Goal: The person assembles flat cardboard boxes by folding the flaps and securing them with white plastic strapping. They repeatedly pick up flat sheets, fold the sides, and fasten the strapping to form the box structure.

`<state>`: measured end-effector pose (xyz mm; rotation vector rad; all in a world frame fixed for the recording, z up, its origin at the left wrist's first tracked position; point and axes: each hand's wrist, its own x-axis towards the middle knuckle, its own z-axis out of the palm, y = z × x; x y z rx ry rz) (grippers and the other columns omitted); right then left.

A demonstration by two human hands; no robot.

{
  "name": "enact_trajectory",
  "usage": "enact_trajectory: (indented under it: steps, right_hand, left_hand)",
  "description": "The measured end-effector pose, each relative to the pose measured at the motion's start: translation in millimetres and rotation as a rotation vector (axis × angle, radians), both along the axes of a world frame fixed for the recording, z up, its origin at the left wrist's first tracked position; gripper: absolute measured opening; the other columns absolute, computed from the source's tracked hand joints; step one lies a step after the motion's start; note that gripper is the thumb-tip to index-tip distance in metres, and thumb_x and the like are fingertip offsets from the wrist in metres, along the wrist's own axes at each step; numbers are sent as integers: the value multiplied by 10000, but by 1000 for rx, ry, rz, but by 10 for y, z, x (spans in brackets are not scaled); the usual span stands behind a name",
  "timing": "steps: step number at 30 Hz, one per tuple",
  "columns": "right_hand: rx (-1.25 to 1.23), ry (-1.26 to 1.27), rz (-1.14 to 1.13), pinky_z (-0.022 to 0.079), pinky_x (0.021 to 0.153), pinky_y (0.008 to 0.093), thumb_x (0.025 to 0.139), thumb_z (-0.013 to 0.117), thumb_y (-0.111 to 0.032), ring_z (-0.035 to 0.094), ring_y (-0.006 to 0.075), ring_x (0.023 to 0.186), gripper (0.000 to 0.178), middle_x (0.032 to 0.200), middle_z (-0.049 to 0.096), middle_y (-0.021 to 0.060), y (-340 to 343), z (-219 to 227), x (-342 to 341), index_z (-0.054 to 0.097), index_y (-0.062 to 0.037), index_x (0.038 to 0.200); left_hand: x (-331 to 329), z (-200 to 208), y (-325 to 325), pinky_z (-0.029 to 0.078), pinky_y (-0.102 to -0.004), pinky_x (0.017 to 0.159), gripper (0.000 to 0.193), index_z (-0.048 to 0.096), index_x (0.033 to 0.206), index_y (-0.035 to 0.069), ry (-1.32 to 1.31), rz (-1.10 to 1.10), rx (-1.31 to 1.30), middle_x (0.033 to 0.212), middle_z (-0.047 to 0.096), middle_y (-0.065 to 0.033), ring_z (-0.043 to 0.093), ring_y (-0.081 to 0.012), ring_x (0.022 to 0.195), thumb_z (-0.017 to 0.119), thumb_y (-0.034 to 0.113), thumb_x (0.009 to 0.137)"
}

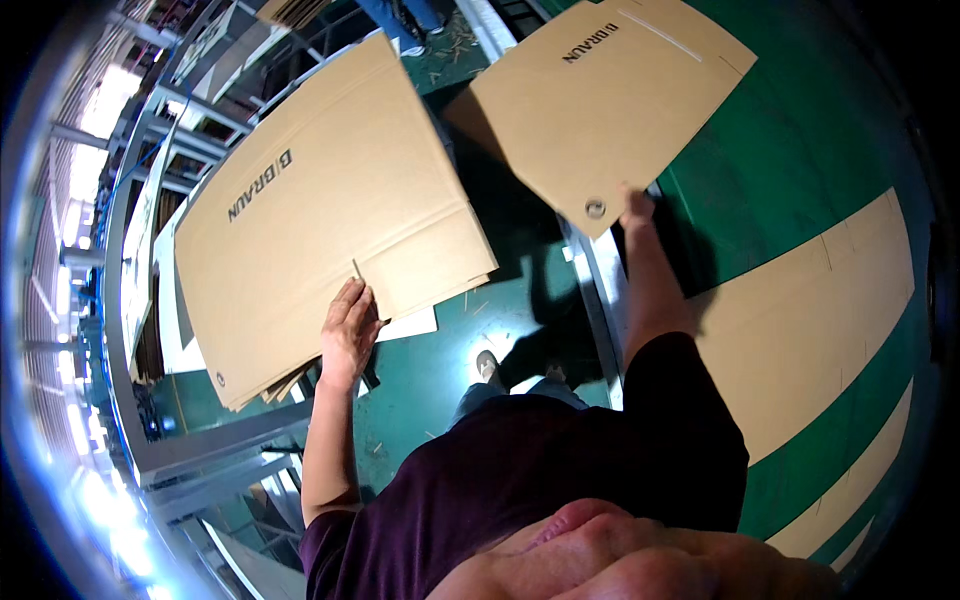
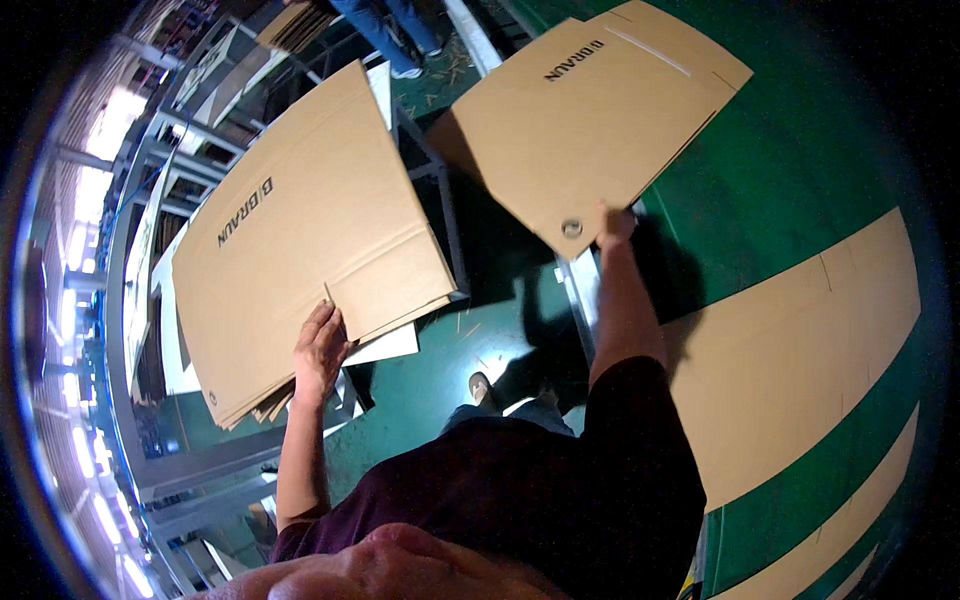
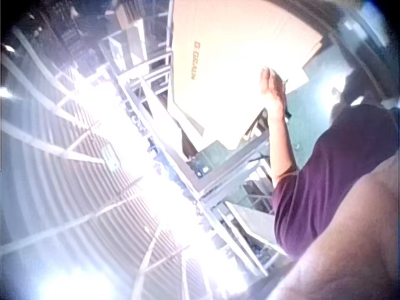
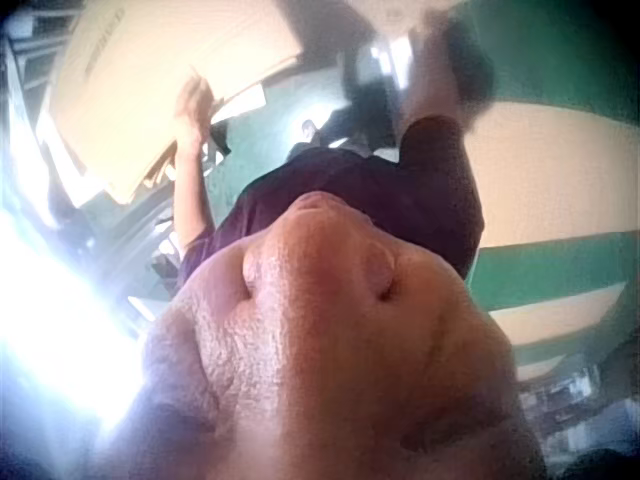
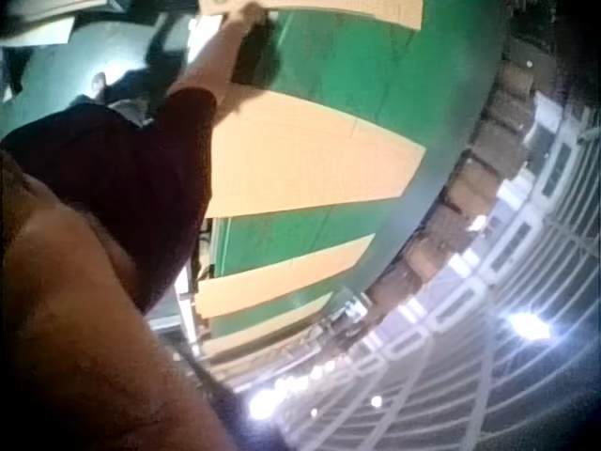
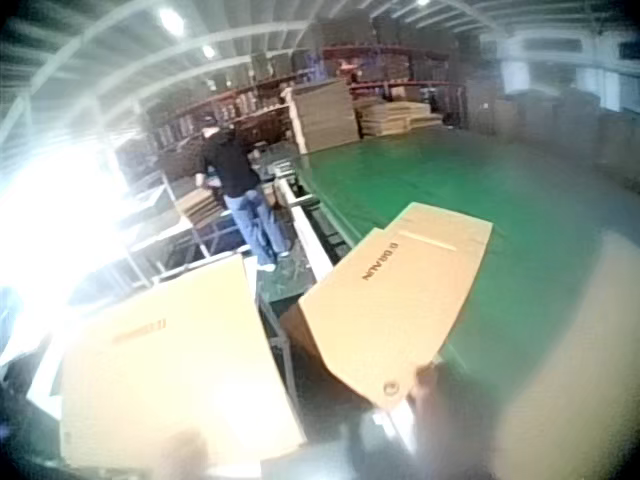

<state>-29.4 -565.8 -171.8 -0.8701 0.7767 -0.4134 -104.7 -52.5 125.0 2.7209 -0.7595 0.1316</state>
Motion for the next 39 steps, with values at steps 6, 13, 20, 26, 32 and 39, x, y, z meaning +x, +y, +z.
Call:
enact_trajectory:
  steps: [6, 13, 20, 26, 32, 39]
  right_hand:
    - [113, -394, 34, 496, 874, 422, 772, 615, 19, 588, 292, 1025, 345, 1084, 587, 145, -508, 2035, 844, 542, 45, 1107]
    - [-166, -581, 296, 517, 715, 327, 775, 662, -40, 621, 177, 843, 242, 947, 626, 107, 2465, 3706, -116, 605, 13, 1004]
    - [531, -669, 604, 475, 911, 375, 868, 633, -195, 584, 218, 1070, 499, 1171, 575, 137, 3756, 2748, -1190, 443, 44, 1263]
    - [31, -417, 471, 410, 992, 405, 875, 584, -69, 511, 236, 1169, 434, 1235, 528, 113, 3823, 2694, -1141, 446, -37, 1285]
    - [323, -403, 780, 513, 807, 385, 935, 538, -186, 630, 255, 979, 308, 1093, 631, 165, 4412, 2785, -1216, 535, 26, 1158]
    - [-372, 61, 1034, 564, 678, 338, 956, 432, -470, 680, 213, 768, 488, 866, 681, 131, 3097, 2552, -1590, 611, -20, 1015]
  left_hand:
    - [6, 3, 21, 429, -403, 1016, 563, 576, 1188, 14, -43, -46, -5, 1271, 531, -159, 472, -341, 1229, 740, 23, 650]
    - [17, -96, 89, 401, -396, 1025, 521, 562, 1183, -13, -123, -97, -45, 1270, 523, -169, 474, -343, 1215, 722, 104, 701]
    - [-17, -507, 196, 442, -454, 916, 321, 625, 1126, 109, -220, 0, -153, 1153, 616, -124, 564, -321, 1071, 604, 265, 847]
    - [-63, -572, 153, 444, -457, 892, 291, 639, 1090, 107, 31, 98, -549, 1105, 624, -146, 563, -341, 1051, 533, 284, 884]
    - [-458, -298, 535, 493, -426, 824, 207, 674, 990, 106, 54, -222, -147, 998, 658, -109, 618, -292, 958, 594, 165, 809]
    - [-802, -5, 1113, 520, -387, 827, 284, 667, 1005, 109, -148, -342, -427, 1017, 637, -76, 623, -275, 979, 698, 95, 723]
